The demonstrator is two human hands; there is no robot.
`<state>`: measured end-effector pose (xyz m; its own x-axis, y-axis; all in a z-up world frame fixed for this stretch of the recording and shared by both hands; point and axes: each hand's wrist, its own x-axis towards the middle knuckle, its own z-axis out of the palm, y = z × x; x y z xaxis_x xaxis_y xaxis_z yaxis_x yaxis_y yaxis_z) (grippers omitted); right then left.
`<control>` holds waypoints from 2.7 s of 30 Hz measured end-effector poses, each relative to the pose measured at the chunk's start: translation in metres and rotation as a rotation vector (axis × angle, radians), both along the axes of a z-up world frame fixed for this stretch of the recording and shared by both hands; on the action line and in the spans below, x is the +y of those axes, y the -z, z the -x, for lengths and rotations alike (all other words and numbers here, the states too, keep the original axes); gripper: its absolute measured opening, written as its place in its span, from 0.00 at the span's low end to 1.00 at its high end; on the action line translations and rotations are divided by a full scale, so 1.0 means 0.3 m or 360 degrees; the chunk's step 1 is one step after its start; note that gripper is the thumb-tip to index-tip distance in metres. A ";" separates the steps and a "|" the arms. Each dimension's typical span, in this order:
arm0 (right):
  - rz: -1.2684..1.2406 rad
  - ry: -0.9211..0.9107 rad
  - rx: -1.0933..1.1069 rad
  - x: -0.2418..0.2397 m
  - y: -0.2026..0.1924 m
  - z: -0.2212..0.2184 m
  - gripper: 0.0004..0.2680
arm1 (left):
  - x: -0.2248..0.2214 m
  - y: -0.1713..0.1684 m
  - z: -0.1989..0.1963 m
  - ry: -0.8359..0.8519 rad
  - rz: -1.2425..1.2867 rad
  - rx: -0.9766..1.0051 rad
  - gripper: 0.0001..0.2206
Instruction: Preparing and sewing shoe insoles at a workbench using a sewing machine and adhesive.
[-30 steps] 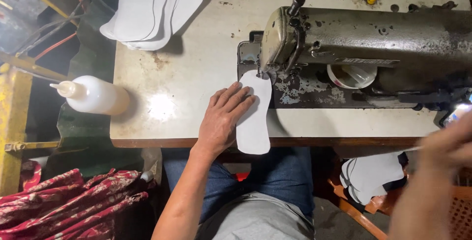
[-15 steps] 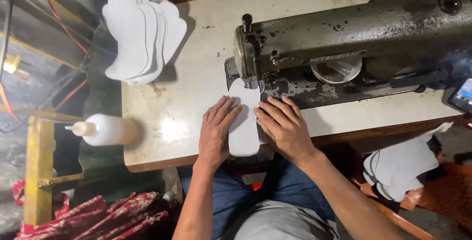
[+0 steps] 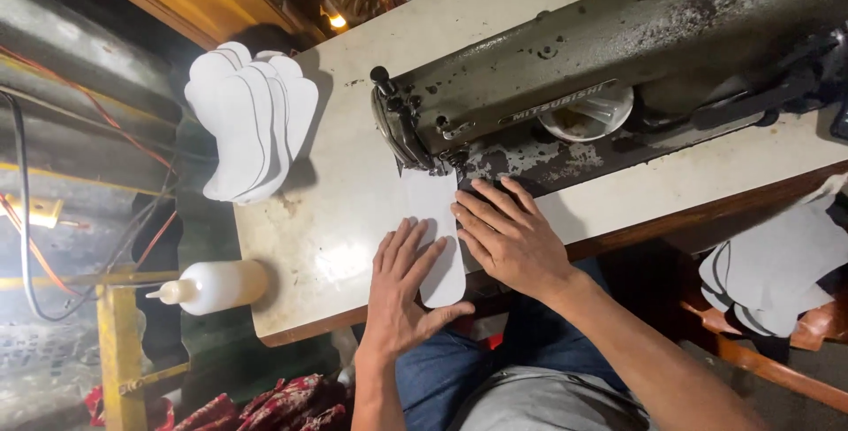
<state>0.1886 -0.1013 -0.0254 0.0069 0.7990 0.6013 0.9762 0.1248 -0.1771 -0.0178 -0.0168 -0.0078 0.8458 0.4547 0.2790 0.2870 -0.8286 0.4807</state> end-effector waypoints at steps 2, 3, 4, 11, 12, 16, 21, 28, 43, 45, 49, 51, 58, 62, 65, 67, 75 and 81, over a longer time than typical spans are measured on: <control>0.0032 0.0004 -0.0016 -0.001 0.001 -0.001 0.12 | -0.015 -0.024 0.004 -0.0003 0.0080 -0.0061 0.40; 0.0033 -0.0002 -0.0015 -0.001 0.003 0.001 0.12 | -0.015 -0.021 0.006 -0.0008 0.0081 -0.0061 0.40; 0.0041 0.0006 -0.0007 -0.001 0.004 0.001 0.12 | -0.015 -0.018 0.007 -0.0012 0.0099 -0.0064 0.38; 0.0046 0.0011 0.0018 -0.005 0.009 0.002 0.12 | -0.025 0.001 -0.006 -0.0087 -0.0116 -0.0032 0.31; 0.0044 0.0012 0.0017 -0.005 0.010 0.002 0.12 | -0.026 0.003 -0.007 -0.0086 -0.0118 -0.0033 0.31; 0.0047 0.0009 0.0019 -0.006 0.010 0.002 0.12 | -0.030 0.004 -0.009 -0.0104 -0.0148 -0.0024 0.31; 0.0019 0.0006 0.0044 -0.005 0.006 0.001 0.11 | -0.026 -0.003 -0.011 -0.0082 -0.0131 -0.0004 0.32; 0.0033 -0.0006 0.0075 -0.006 0.013 -0.001 0.11 | -0.012 0.006 -0.015 -0.0041 -0.0140 0.0018 0.32; -0.0137 0.0116 0.0267 0.010 0.017 0.023 0.09 | 0.010 0.018 -0.078 -0.0246 -0.0213 0.0071 0.35; -0.0113 0.0093 0.0261 0.008 0.021 0.021 0.09 | 0.008 0.023 -0.078 -0.0261 -0.0248 0.0082 0.34; -0.0100 0.0091 0.0250 0.006 0.030 0.018 0.09 | 0.011 0.032 -0.085 -0.0280 -0.0248 0.0106 0.34; -0.0085 0.0093 0.0242 0.009 0.032 0.015 0.09 | 0.016 0.034 -0.090 -0.0283 -0.0240 0.0099 0.34; -0.0126 0.0097 0.0252 0.008 0.042 0.016 0.08 | 0.023 0.038 -0.099 -0.0312 -0.0240 0.0116 0.34; -0.0126 0.0094 0.0256 0.008 0.039 0.014 0.08 | 0.035 0.041 -0.102 -0.0309 -0.0220 0.0125 0.33; -0.0112 0.0090 0.0265 0.006 0.032 0.014 0.08 | 0.042 0.032 -0.104 -0.0305 -0.0198 0.0138 0.33; -0.0103 0.0092 0.0265 0.003 0.029 0.015 0.08 | 0.049 0.033 -0.109 -0.0306 -0.0205 0.0144 0.33; -0.0080 0.0088 0.0288 0.003 0.032 0.013 0.08 | 0.075 0.046 -0.120 -0.0313 -0.0215 0.0141 0.33; -0.0108 0.0096 0.0273 0.006 0.030 0.013 0.08 | 0.090 0.062 -0.125 -0.0356 -0.0250 0.0126 0.32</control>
<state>0.1846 -0.0996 -0.0343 0.1604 0.7517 0.6397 0.9385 0.0846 -0.3347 0.0195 0.0103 -0.0265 0.7513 0.5889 0.2979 0.5025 -0.8031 0.3202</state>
